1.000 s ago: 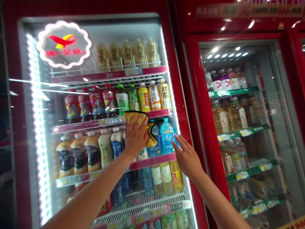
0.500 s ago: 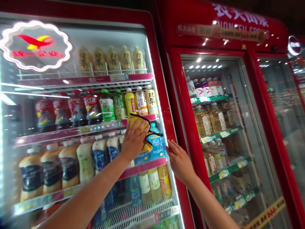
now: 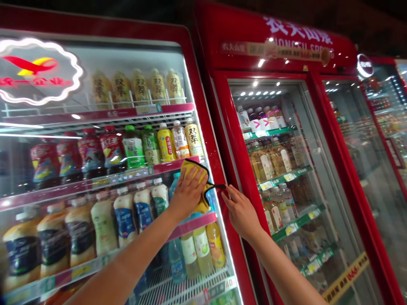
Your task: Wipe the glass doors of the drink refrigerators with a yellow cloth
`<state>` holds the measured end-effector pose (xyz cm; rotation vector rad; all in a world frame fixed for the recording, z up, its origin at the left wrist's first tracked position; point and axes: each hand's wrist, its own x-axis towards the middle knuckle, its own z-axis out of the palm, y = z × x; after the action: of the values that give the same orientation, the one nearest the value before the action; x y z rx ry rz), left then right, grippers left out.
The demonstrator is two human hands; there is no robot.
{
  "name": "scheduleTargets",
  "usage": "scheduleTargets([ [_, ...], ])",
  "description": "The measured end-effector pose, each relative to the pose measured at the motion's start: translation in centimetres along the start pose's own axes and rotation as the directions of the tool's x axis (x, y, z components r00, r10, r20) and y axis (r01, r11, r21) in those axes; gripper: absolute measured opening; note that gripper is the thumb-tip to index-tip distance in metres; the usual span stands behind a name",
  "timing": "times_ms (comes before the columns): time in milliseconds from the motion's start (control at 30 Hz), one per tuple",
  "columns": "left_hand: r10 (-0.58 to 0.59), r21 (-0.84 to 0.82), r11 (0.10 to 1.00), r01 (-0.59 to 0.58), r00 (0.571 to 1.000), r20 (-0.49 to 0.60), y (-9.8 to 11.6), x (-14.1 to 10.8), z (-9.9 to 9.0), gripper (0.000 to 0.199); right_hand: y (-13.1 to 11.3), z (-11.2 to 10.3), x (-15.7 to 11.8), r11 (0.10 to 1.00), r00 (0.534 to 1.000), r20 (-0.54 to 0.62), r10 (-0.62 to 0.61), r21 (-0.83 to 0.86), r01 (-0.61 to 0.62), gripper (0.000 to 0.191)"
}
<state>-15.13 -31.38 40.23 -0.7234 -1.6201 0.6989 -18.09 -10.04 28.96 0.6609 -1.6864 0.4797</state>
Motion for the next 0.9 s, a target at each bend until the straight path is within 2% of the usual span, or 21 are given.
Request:
scheduleTargets([
  [100,0.223,-0.035,0.974,-0.222,0.975,0.019,0.5,-1.5,0.2,0.044,0.3,-1.1,-0.4,0.999,1.000,-0.020,0.015,-0.031,-0.015,0.051],
  [167,0.286,-0.077,0.956,-0.283,0.957,0.037,-0.2,-1.0,0.2,0.043,0.6,-1.9,-0.4,0.998,0.998,-0.050,0.035,-0.048,-0.037,0.053],
  [233,0.251,-0.098,0.965,-0.244,0.966,0.062,-1.2,0.8,0.4,0.046,0.8,-2.6,-0.3,0.997,0.996,-0.081,0.046,-0.053,-0.051,0.056],
  [300,0.123,-0.088,0.989,-0.116,0.989,0.077,-1.7,3.1,0.7,0.053,0.8,-3.2,-0.2,0.998,0.993,-0.107,0.041,-0.052,-0.047,0.057],
  [400,-0.001,-0.047,0.999,0.003,0.999,0.053,-1.0,5.0,1.4,0.054,0.4,-3.7,-0.5,0.999,0.993,-0.116,0.012,-0.048,-0.017,0.056],
  [500,0.056,-0.046,0.998,-0.054,0.998,0.042,0.1,4.8,2.0,0.053,0.0,-3.7,-1.8,0.999,0.996,-0.085,0.005,-0.045,-0.009,0.054],
  [600,0.125,-0.083,0.989,-0.121,0.991,0.044,0.1,5.6,2.4,0.050,-0.3,-3.2,-3.1,0.998,0.999,-0.027,0.027,-0.051,-0.028,0.052],
  [767,-0.057,-0.098,0.994,0.059,0.998,0.015,-0.2,9.1,3.0,0.053,-0.4,-2.4,-4.6,0.997,0.997,0.054,0.058,-0.054,-0.055,0.051],
  [833,-0.042,-0.104,0.994,0.045,0.999,0.026,0.8,8.6,3.4,0.053,-0.2,-2.4,-5.2,0.996,0.994,0.070,0.080,-0.049,-0.076,0.052],
  [900,0.031,-0.118,0.993,-0.026,0.998,0.046,2.4,6.4,3.6,0.053,0.0,-2.7,-6.1,0.994,0.991,0.082,0.105,-0.043,-0.101,0.053],
])
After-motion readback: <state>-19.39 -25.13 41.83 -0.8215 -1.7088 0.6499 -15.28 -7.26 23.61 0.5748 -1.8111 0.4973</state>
